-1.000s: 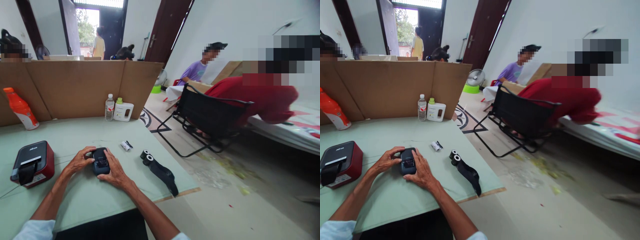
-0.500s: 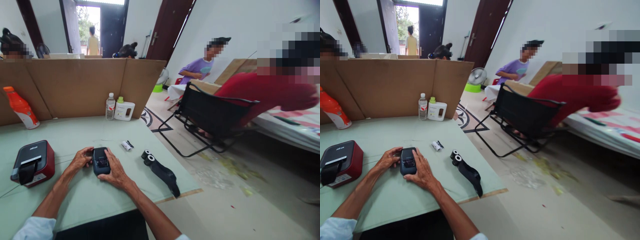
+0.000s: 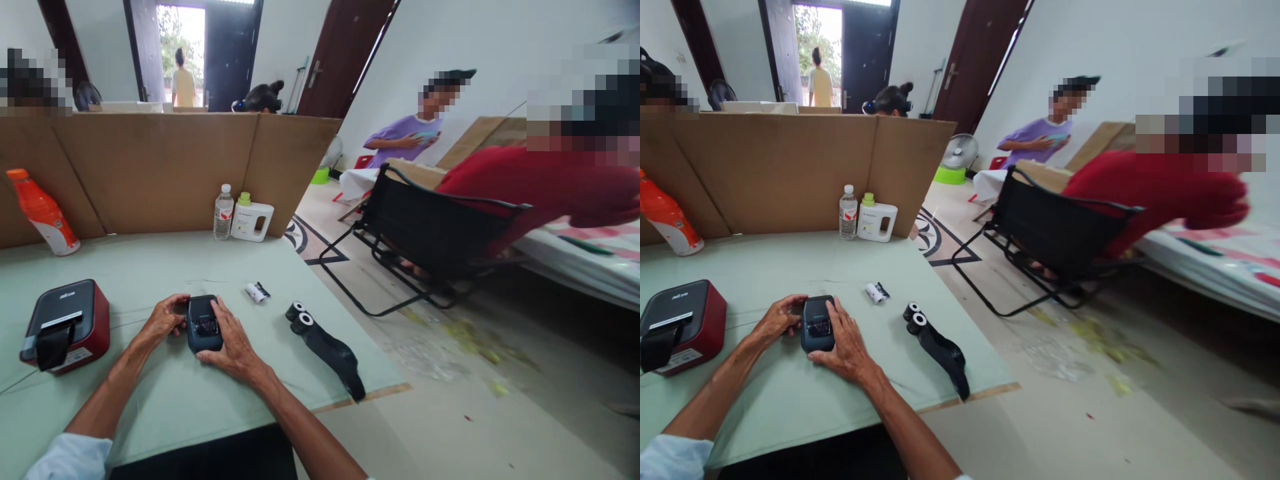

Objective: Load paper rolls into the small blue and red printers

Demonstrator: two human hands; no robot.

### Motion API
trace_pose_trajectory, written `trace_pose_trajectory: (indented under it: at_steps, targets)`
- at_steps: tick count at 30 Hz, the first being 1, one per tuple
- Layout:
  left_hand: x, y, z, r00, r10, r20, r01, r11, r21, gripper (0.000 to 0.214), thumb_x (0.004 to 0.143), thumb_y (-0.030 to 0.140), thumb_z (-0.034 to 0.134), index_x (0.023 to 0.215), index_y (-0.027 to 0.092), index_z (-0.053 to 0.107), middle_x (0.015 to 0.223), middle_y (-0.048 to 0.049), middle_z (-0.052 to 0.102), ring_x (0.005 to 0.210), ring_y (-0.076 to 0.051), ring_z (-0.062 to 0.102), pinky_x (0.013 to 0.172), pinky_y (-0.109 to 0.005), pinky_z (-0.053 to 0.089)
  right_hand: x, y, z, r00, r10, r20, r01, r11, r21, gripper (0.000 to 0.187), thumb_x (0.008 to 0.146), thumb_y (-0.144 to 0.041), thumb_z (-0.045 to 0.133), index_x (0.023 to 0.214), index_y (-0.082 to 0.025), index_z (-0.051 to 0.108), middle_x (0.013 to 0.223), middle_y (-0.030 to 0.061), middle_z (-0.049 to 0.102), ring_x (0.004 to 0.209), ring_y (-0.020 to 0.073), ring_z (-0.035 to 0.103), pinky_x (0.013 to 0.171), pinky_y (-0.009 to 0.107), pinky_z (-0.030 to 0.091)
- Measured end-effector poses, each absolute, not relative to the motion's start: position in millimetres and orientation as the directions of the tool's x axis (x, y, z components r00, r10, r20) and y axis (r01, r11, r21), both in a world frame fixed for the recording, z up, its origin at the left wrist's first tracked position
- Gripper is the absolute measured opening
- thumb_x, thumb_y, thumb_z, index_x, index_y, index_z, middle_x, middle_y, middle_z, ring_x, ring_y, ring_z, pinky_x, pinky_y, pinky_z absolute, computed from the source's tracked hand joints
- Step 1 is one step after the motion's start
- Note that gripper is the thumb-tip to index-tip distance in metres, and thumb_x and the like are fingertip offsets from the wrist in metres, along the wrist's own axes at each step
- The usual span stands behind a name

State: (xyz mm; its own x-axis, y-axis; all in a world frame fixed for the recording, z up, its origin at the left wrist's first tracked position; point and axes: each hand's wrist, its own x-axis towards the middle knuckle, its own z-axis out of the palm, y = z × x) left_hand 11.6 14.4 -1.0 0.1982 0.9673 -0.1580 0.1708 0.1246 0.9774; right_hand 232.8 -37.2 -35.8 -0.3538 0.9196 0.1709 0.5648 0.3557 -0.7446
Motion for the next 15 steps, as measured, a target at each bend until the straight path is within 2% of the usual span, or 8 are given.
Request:
trace_pose_trajectory:
  at_steps: [9,12,15]
  targets:
    - [15,11,-2,0.186,0.972,-0.141,0.272,0.087,0.958,0.073,0.067,0.014,0.063,0.139,0.019,0.057,0.137,-0.0134,0.064,0.062,-0.009,0.059,0.042,-0.016,0.043,234,-37,-35,-0.354,0.916,0.186,0.552,0.366,-0.750,0.127,0.069,-0.039,0.090,0.167,-0.026,0.010,0.173,0.0178,0.011,0.159,0.0369,0.019,0.124,0.062,0.025]
    - [8,10,1,0.247,0.965,-0.083,0.266,0.014,0.964,0.069,0.072,0.018,0.065,0.141,0.019,0.059,0.136,-0.0128,0.065,0.078,-0.015,0.065,0.053,-0.020,0.050,235,-36,-36,-0.358,0.910,0.209,0.538,0.384,-0.751,0.127,0.069,-0.040,0.090,0.167,-0.027,0.011,0.173,0.0170,0.013,0.159,0.0368,0.019,0.124,0.061,0.027]
    - [0,12,7,0.323,0.945,0.047,0.281,-0.143,0.949,0.062,0.075,0.025,0.070,0.137,0.021,0.065,0.136,-0.0118,0.065,0.108,-0.025,0.065,0.076,-0.028,0.056,236,-35,-38,-0.368,0.899,0.236,0.521,0.410,-0.749,0.125,0.070,-0.042,0.090,0.166,-0.029,0.012,0.173,0.0159,0.013,0.159,0.0369,0.020,0.124,0.061,0.027]
